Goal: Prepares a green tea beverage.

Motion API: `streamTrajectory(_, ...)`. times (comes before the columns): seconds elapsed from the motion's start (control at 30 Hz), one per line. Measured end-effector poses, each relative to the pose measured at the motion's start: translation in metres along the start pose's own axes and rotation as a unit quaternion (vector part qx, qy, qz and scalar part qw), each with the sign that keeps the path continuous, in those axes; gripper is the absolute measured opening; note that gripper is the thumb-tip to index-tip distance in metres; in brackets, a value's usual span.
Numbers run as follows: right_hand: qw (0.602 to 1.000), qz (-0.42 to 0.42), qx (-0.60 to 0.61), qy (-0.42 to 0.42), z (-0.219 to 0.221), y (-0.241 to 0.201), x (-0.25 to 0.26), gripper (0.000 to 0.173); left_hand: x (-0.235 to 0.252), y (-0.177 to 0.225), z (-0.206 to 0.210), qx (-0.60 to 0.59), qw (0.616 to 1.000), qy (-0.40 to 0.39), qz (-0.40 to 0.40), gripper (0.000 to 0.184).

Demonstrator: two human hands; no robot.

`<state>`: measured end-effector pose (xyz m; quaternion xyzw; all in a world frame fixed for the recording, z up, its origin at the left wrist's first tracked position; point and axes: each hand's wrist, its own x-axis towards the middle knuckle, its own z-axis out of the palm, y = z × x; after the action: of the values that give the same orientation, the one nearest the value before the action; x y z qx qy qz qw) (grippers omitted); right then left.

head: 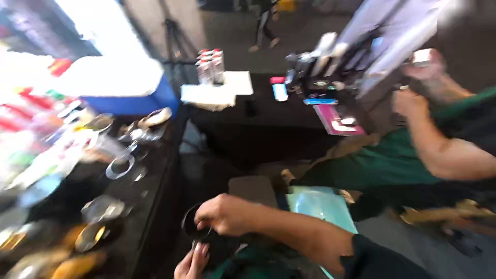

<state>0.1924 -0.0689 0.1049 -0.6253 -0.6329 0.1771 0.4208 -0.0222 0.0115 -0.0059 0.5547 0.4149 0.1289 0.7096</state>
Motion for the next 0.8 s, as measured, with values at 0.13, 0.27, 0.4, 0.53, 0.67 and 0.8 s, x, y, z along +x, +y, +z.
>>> streamTrajectory(0.13, 0.998, -0.009, -0.056, 0.021, 0.001, 0.01, 0.022, 0.015, -0.002, -0.022, -0.012, 0.0, 0.997, 0.055, 0.05, 0.029)
streamTrajectory(0.27, 0.994, -0.049, 0.001, -0.096, 0.026, -0.004, 0.037, 0.015, -0.009, -0.026, -0.031, -0.023, 0.993, 0.098, 0.053, 0.03)
streamTrajectory(0.4, 0.993, -0.082, -0.055, -0.065, 0.038, -0.013, 0.063, 0.012, -0.026, -0.031, -0.052, -0.043, 0.989, 0.135, 0.04, 0.029)
streamTrajectory(0.53, 0.977, -0.132, 0.027, -0.163, 0.076, -0.032, 0.084, 0.013, -0.041, -0.034, -0.075, -0.044, 0.981, 0.184, 0.045, 0.03)
streamTrajectory(0.67, 0.977, -0.143, -0.022, -0.153, 0.105, -0.053, 0.119, 0.011, -0.066, -0.044, -0.107, -0.06, 0.971, 0.227, 0.048, 0.031)
streamTrajectory(0.8, 0.958, -0.157, 0.064, -0.233, 0.161, -0.077, 0.137, 0.016, -0.081, -0.049, -0.146, -0.112, 0.96, 0.254, 0.037, 0.031)
